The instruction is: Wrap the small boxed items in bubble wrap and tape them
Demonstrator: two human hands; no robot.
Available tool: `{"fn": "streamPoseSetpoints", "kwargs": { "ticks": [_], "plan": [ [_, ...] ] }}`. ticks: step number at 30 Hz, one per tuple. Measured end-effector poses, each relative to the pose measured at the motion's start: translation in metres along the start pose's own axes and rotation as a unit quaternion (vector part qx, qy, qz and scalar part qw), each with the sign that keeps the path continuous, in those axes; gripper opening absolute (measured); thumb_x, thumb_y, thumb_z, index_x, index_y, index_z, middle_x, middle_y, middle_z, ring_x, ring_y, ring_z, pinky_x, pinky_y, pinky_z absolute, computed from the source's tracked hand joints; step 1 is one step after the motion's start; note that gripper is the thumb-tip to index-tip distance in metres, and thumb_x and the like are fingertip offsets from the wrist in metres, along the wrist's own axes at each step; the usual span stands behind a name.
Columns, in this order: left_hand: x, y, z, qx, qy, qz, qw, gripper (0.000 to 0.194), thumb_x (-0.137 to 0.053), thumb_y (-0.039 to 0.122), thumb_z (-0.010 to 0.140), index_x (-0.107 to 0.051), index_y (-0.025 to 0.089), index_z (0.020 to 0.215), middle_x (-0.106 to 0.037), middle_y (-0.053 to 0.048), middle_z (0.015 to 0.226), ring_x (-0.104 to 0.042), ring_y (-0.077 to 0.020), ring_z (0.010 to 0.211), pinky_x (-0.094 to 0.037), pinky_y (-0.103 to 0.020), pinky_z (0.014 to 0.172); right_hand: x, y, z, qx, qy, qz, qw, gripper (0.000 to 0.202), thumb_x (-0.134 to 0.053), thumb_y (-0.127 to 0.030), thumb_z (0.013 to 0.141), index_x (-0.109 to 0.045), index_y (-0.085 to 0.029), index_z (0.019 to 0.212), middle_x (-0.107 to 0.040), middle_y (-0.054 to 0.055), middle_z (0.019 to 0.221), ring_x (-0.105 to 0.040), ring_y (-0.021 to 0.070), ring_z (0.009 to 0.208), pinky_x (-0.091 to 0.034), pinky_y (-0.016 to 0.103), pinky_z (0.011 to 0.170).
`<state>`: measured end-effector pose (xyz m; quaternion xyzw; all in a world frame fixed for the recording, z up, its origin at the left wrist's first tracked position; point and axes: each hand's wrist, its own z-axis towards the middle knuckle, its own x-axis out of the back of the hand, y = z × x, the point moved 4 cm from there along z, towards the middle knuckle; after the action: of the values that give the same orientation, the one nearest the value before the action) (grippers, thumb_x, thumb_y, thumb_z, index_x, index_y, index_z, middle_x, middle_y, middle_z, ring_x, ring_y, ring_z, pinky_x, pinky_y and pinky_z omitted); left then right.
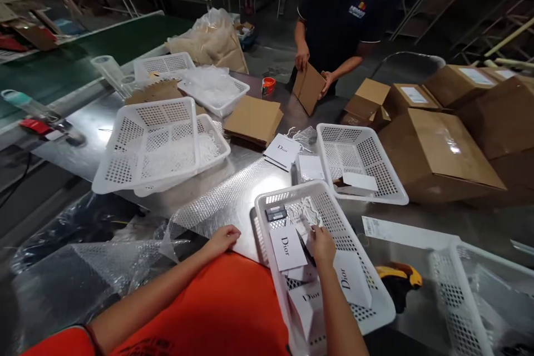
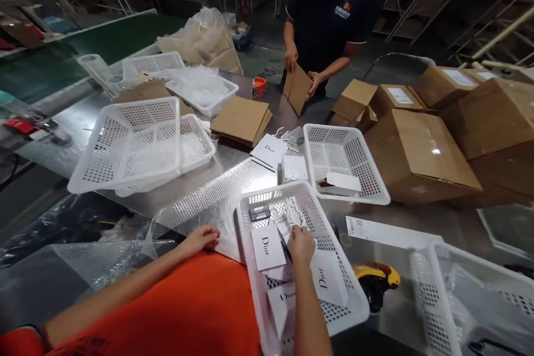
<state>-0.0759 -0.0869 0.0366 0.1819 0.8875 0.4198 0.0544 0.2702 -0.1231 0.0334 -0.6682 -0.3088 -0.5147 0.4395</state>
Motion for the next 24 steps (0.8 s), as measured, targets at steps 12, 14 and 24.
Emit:
{"fn": "streamPoseSetpoints", "kwargs": {
  "ticks": [12, 14, 24],
  "plan": [
    [-0.067, 0.091, -0.047, -0.137, -0.056, 0.015, 0.989, 0.033, -0.068, 0.043, 0.078, -0.065, 0.017, 0.099, -0.07, -0.004, 0.091, -0.06, -0.0149, 0.073, -0.046, -0.024, 0.065, 0.056, -0.105, -0.071, -0.053, 0.06, 0.43, 0.899, 0.047, -0.052, -0.045, 0.083, -0.054, -0.019, 0.122, -0.07, 0.01, 0.103, -0.066, 0.0236, 0.089, -0.051, 0.035, 0.077],
    [-0.07, 0.09, -0.048, -0.133, -0.047, 0.037, 0.989, 0.026, -0.062, 0.041, 0.083, -0.061, 0.018, 0.095, -0.067, -0.002, 0.082, -0.057, -0.0135, 0.066, -0.044, -0.023, 0.06, 0.056, -0.134, -0.088, -0.015, 0.057, 0.415, 0.908, 0.037, -0.05, -0.045, 0.085, -0.059, -0.02, 0.111, -0.07, 0.011, 0.102, -0.066, 0.0243, 0.09, -0.051, 0.035, 0.079],
    [-0.027, 0.075, -0.043, -0.157, 0.026, 0.279, 0.947, 0.013, -0.052, 0.028, 0.087, -0.062, 0.022, 0.082, -0.067, -0.009, 0.088, -0.063, -0.0281, 0.089, -0.042, -0.036, 0.082, 0.064, -0.14, -0.095, -0.014, 0.046, 0.413, 0.91, 0.044, -0.064, -0.067, 0.074, -0.07, -0.023, 0.074, -0.063, 0.006, 0.079, -0.061, 0.0212, 0.072, -0.051, 0.032, 0.061]
  ]
}}
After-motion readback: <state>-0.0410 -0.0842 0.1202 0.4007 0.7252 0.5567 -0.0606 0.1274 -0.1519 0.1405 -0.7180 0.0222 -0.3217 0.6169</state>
